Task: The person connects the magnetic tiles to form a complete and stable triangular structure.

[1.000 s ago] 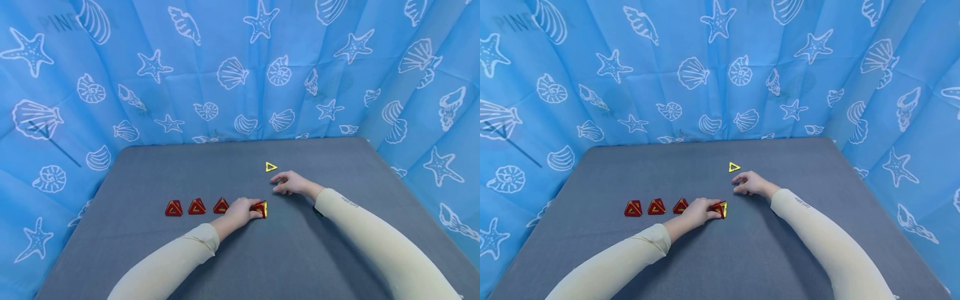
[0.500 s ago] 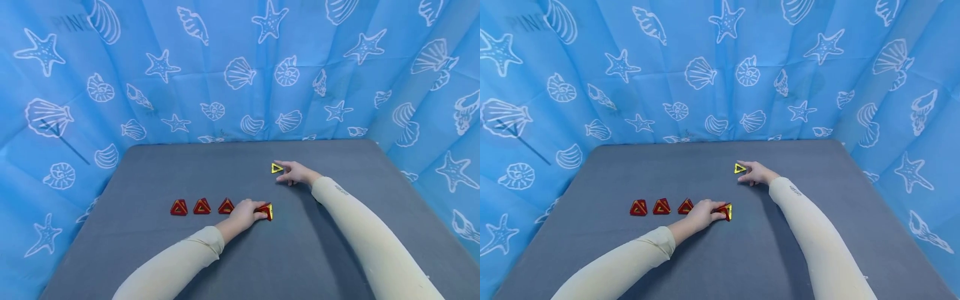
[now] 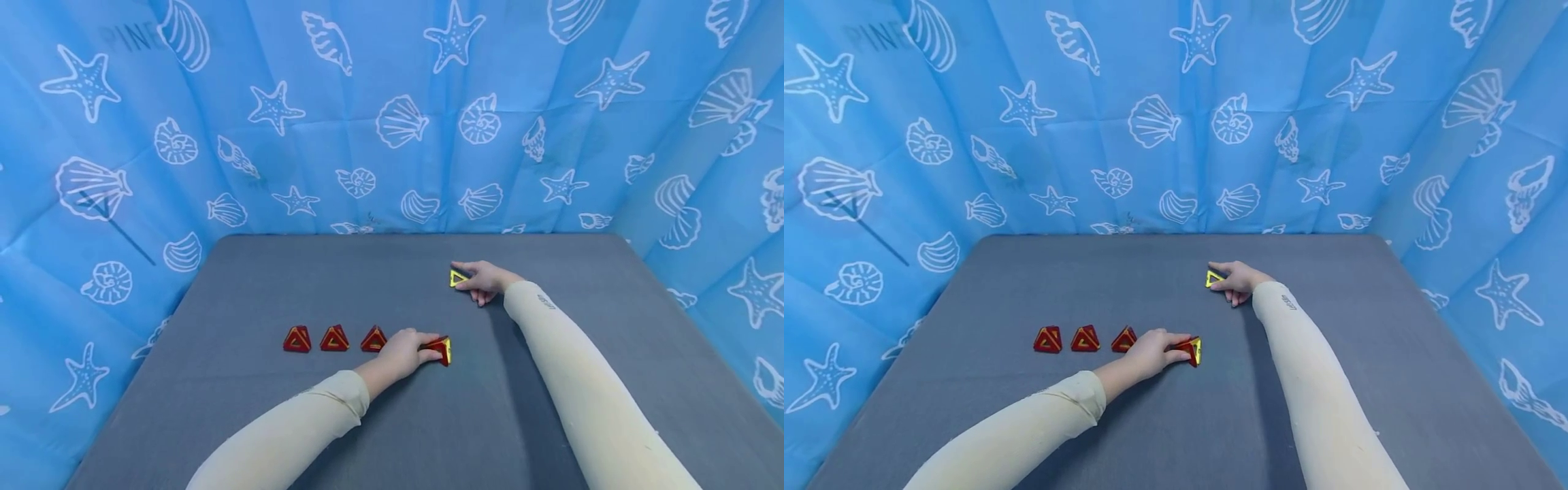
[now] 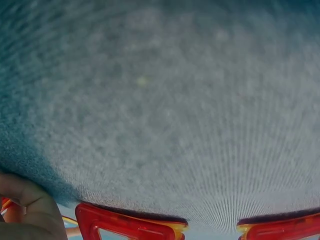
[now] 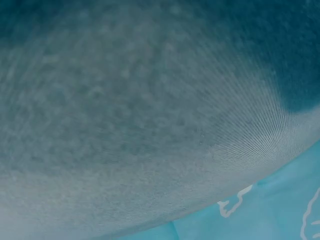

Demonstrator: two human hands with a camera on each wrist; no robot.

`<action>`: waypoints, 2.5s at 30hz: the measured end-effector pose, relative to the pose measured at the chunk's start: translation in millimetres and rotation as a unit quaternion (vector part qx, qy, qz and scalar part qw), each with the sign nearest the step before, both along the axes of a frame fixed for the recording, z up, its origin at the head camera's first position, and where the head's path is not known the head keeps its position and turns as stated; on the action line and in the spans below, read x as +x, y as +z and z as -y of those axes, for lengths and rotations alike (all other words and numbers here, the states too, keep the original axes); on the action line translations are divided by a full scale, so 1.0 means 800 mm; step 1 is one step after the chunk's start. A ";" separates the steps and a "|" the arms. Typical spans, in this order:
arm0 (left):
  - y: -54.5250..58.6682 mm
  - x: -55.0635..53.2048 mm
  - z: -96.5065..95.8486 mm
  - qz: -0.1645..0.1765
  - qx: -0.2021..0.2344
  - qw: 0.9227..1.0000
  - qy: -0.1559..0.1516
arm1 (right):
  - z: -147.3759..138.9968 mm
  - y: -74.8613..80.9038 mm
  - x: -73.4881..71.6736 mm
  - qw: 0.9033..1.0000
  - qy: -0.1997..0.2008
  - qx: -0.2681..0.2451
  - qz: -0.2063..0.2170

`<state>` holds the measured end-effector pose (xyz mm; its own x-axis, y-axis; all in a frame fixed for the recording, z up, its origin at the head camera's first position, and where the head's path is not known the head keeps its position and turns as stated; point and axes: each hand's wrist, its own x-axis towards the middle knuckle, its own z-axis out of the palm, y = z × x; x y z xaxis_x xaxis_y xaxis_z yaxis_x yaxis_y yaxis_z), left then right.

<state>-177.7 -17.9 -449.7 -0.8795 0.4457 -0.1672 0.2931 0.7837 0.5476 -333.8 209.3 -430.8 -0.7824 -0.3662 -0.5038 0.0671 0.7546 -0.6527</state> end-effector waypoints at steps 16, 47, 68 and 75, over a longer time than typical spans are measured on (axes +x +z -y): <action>0.000 0.000 -0.003 -0.005 -0.009 1.000 -0.001 | 0.001 -0.007 0.003 0.998 -0.012 0.017 -0.060; -0.002 -0.001 -0.001 -0.010 -0.013 1.000 -0.003 | 0.013 0.006 0.082 0.984 -0.097 -0.138 -0.050; -0.003 0.000 -0.002 0.003 -0.009 1.000 0.010 | 0.008 0.018 0.124 0.988 -0.099 -0.093 -0.078; -0.003 0.001 -0.004 0.002 -0.008 1.000 0.006 | 0.005 0.020 0.136 0.986 -0.128 -0.090 -0.062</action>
